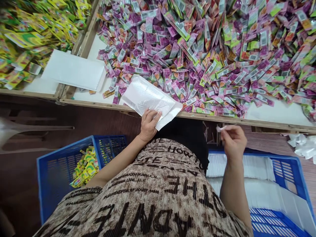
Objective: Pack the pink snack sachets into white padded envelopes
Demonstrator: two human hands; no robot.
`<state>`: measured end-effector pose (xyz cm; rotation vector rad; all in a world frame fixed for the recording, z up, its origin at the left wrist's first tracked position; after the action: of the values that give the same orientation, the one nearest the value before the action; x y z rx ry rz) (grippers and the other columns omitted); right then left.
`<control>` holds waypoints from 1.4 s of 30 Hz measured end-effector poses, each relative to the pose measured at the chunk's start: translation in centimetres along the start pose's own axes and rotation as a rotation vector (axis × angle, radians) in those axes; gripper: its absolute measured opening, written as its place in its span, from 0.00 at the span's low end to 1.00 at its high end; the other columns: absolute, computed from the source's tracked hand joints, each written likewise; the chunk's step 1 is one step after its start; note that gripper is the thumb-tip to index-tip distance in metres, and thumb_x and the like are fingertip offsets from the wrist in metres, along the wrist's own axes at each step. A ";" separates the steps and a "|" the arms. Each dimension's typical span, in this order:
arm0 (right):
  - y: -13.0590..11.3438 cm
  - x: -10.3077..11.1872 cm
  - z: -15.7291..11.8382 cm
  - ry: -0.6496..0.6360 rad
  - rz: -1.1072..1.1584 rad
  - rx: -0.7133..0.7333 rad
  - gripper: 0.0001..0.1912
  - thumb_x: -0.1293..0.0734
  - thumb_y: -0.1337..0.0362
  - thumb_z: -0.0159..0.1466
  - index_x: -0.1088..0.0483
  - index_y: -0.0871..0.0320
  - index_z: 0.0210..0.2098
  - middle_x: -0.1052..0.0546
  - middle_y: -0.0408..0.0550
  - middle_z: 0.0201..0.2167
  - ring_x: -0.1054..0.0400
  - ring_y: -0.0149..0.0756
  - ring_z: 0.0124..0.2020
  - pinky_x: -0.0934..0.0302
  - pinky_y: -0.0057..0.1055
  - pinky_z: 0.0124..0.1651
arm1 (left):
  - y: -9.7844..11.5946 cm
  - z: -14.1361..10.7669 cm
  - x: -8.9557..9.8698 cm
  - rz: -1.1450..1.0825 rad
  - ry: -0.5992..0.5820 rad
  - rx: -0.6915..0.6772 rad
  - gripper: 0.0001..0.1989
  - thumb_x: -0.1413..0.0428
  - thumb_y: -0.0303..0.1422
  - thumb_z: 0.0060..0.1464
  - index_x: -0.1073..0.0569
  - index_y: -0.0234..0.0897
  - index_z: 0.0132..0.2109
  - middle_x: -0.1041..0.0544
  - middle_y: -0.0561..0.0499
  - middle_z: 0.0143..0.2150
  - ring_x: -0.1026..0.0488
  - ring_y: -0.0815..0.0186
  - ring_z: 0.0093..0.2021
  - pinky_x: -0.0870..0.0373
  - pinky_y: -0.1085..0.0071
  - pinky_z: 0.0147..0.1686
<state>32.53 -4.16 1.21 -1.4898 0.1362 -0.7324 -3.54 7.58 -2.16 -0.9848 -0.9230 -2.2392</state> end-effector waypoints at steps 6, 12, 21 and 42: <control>-0.2 1.0 -0.6 -0.177 -0.378 0.037 0.09 0.28 0.53 0.57 0.23 0.51 0.29 0.22 0.49 0.29 0.30 0.42 0.30 0.35 0.41 0.36 | 0.0 -1.1 3.2 -0.122 0.015 -0.179 0.23 0.50 0.29 0.65 0.34 0.41 0.65 0.24 0.40 0.58 0.32 0.56 0.64 0.38 0.47 0.65; -12.2 -18.6 4.5 -0.984 0.165 0.240 0.23 0.39 0.45 0.68 0.23 0.56 0.40 0.20 0.51 0.41 0.25 0.39 0.44 0.32 0.37 0.51 | -0.2 -2.6 5.7 -0.208 -0.037 -0.219 0.22 0.54 0.29 0.66 0.34 0.40 0.65 0.24 0.39 0.59 0.32 0.57 0.65 0.35 0.46 0.63; -9.1 -21.9 6.6 -1.610 0.261 0.007 0.42 0.21 0.46 0.49 0.32 0.56 0.58 0.28 0.57 0.60 0.35 0.46 0.63 0.44 0.45 0.67 | -1.4 -3.4 6.4 -0.525 0.185 0.426 0.10 0.45 0.34 0.64 0.20 0.39 0.45 0.17 0.46 0.43 0.20 0.61 0.47 0.26 0.57 0.57; -8.1 -24.7 1.7 -0.426 0.163 -0.171 0.18 0.26 0.54 0.54 0.28 0.57 0.40 0.27 0.38 0.21 0.36 0.32 0.23 0.42 0.28 0.28 | -3.8 -1.6 6.4 -0.042 0.320 0.550 0.12 0.47 0.36 0.65 0.22 0.34 0.40 0.19 0.46 0.34 0.24 0.65 0.34 0.31 0.70 0.37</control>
<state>11.22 10.75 0.34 -1.7429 -0.0048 -0.2670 -10.64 7.57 0.65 -0.3516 -1.3106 -1.9272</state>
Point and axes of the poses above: each hand's wrist, its own z-axis towards the middle knuckle, its own x-axis out of the back of the hand, y = z × x, the point moved 3 cm from there along z, towards the middle knuckle
